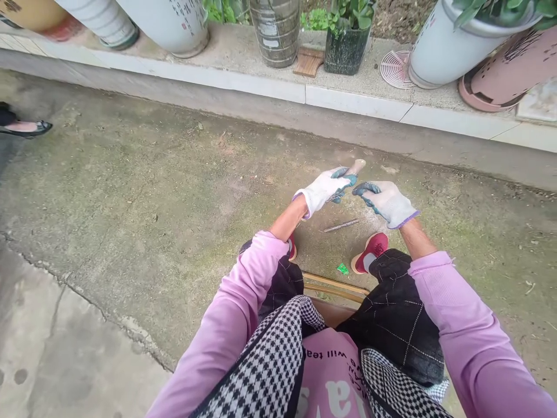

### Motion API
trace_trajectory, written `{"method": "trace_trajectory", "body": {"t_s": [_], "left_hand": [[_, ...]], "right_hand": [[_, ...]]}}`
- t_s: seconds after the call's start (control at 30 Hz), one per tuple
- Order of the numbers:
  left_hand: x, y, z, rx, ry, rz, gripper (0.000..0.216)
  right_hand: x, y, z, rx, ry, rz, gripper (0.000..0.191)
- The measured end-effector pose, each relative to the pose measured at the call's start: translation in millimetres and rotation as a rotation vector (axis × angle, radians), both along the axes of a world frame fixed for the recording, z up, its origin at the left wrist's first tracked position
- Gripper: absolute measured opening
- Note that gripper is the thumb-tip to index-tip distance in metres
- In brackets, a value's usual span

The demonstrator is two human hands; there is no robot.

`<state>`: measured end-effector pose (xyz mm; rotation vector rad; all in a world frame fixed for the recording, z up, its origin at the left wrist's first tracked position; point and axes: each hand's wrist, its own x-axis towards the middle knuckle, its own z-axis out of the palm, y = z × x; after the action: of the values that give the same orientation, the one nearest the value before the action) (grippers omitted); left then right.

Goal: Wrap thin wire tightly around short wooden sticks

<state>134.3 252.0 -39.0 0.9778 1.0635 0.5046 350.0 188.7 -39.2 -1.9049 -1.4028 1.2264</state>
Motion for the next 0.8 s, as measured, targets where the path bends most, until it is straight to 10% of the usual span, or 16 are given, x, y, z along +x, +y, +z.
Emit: {"method": "trace_trajectory", "body": {"t_s": [0.43, 0.67, 0.8], "left_hand": [[-34.6, -35.8, 24.0, -0.055, 0.011, -0.228, 0.061], [-60.6, -42.0, 23.8, 0.236, 0.281, -0.083, 0.020], [-58.3, -38.3, 31.8, 0.049, 0.158, 0.117, 0.022]], "right_hand": [[-14.0, -11.2, 0.5, -0.148, 0.734, -0.025, 0.069], [-4.2, -2.4, 6.0, 0.023, 0.675, -0.216, 0.067], [-10.3, -6.8, 8.5, -0.047, 0.610, -0.053, 0.051]]}}
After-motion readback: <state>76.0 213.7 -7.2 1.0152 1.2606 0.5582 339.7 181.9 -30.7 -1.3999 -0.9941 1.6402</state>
